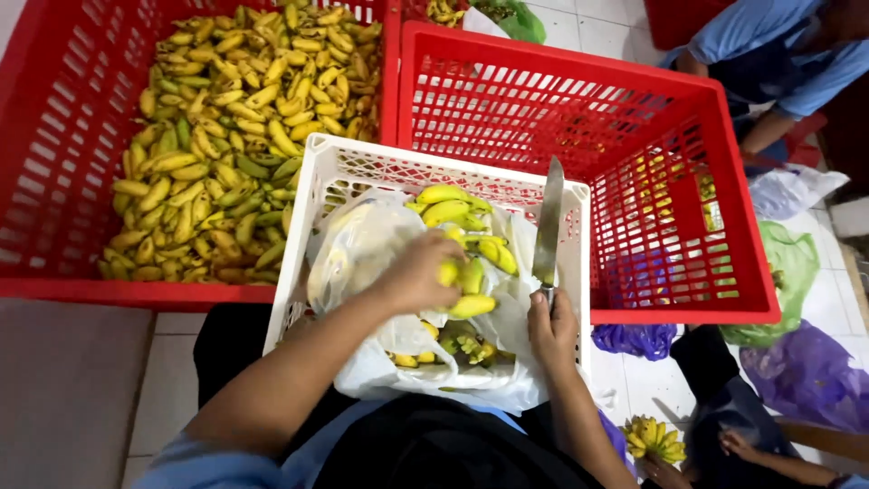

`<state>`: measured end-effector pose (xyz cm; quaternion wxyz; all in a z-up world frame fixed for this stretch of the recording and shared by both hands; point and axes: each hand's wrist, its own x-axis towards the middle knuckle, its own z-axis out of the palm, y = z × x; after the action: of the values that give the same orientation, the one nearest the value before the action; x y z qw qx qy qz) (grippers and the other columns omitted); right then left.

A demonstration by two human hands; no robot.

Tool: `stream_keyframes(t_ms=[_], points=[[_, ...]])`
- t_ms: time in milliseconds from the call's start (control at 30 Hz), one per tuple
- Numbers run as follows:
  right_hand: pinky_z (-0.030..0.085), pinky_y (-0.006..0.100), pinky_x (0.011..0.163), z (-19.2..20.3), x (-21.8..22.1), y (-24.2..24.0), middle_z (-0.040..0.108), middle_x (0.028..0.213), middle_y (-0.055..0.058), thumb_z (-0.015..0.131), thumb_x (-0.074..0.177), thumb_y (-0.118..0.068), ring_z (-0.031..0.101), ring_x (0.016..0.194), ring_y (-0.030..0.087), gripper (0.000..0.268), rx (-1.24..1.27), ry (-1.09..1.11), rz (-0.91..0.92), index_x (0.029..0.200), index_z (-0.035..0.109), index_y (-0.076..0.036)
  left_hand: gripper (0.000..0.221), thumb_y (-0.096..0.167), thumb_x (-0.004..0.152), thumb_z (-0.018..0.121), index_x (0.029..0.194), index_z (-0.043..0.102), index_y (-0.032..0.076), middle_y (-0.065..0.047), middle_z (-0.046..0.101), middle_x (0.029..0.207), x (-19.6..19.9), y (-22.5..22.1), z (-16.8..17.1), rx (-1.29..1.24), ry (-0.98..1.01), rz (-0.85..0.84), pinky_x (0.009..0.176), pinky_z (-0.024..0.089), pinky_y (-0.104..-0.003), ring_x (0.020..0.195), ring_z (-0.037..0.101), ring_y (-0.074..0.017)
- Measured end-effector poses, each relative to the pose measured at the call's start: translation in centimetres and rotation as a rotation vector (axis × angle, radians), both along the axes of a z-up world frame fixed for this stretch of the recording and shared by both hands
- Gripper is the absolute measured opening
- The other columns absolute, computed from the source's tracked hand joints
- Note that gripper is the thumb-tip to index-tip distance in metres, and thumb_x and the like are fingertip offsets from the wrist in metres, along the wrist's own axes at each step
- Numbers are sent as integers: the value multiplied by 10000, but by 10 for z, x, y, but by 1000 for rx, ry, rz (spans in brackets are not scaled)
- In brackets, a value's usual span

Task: Sorting and cutting banana bunches into smaller clusters using a knife and placing them into a crate.

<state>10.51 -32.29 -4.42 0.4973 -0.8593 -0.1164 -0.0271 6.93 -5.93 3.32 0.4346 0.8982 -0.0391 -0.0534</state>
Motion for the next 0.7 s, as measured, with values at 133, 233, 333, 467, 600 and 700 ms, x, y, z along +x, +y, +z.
stream_keyframes(t_ms=[133,233,333,467,600,700], points=[[408,258,415,1,-2,0,499,473,27,454,968,-190,474,381,139,211,50,17,-3,857,568,-50,478,118,620,716,1077,587,66,-124,595,961,-16,80,36,-537,39,458,666,450,-340,833,565,-231],[387,258,431,20,-6,10,497,499,12,468,939,-273,459,413,112,228,24,76,-20,849,529,-73,414,155,736,690,1119,535,145,-64,611,979,-24,146,41,-512,95,844,515,425,-259,700,568,-146],[367,258,440,29,-10,14,492,514,-2,476,914,-350,441,431,93,260,9,148,-49,843,486,-99,460,246,818,689,1222,477,188,-37,560,1103,-39,208,4,-417,261,1224,604,451,-293,841,549,-189],[344,238,415,25,-9,12,476,534,-9,475,929,-285,418,424,80,209,78,161,-58,832,478,-100,822,534,803,723,1353,416,5,-183,231,1388,-42,264,-54,124,319,1155,943,362,-522,1252,304,-363],[369,256,456,24,-9,10,496,535,-12,473,927,-307,442,458,85,226,11,118,-62,827,486,-105,74,188,840,734,845,670,152,-167,420,1385,-8,168,-18,55,-163,824,1014,313,-466,1294,353,-347],[406,282,432,17,-4,5,499,483,54,478,958,-184,466,416,159,188,35,-28,-5,859,570,-53,234,-42,772,634,979,575,52,-73,534,1037,16,83,-12,-734,-254,365,928,420,-271,1085,529,-160]])
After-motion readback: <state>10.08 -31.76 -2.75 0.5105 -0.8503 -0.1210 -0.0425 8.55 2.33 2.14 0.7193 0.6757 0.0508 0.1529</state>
